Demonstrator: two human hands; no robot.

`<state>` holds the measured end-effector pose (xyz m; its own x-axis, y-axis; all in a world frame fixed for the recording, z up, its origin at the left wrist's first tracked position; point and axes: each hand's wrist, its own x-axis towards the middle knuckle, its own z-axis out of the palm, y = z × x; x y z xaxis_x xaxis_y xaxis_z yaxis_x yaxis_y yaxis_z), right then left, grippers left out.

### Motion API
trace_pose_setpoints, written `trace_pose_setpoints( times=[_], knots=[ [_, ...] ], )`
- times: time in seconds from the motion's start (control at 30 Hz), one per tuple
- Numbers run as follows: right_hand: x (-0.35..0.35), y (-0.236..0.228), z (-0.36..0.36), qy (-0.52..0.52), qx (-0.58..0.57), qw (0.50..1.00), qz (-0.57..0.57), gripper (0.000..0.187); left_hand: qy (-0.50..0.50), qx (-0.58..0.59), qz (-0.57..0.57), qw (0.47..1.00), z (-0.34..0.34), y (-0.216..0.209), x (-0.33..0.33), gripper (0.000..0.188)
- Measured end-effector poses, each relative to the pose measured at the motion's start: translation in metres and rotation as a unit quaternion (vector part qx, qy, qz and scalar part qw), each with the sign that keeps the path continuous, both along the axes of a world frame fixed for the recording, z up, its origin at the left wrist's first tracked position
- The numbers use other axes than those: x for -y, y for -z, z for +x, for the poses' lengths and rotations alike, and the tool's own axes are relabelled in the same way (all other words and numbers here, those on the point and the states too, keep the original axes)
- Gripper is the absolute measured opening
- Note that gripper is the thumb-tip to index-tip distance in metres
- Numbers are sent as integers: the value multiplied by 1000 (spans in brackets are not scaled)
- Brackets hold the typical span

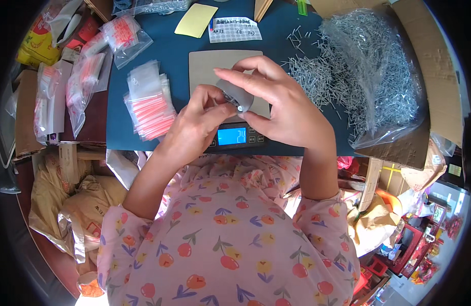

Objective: Weighing small metal fasteners on a digital scale and placing them into individual plastic bags.

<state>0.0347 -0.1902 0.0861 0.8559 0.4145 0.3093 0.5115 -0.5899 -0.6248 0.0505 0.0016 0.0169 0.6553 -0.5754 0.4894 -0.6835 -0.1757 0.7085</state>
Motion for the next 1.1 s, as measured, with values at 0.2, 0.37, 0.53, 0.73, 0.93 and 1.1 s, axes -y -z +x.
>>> trace_pose_setpoints(
  times=[0.2,0.37,0.53,0.73,0.93,1.1],
  knots=[
    [4,-1,0,-2,-8,1000,-5,57,-4,-1,2,1000,-1,-3,1,31],
    [6,2,-1,5,-13,1000,2,58,-9,4,13,1000,0,-2,1,31],
    [12,9,-1,16,-67,997,47,58,-4,-10,31,999,6,-2,-2,31],
    [41,55,-5,136,-118,971,159,54,4,-38,7,999,19,-5,-10,25],
    [39,93,-6,200,-46,979,-20,75,-46,19,-81,995,26,-12,-11,19],
    [37,80,-8,200,-27,979,2,75,-113,-124,-29,985,36,4,-23,27]
  ],
)
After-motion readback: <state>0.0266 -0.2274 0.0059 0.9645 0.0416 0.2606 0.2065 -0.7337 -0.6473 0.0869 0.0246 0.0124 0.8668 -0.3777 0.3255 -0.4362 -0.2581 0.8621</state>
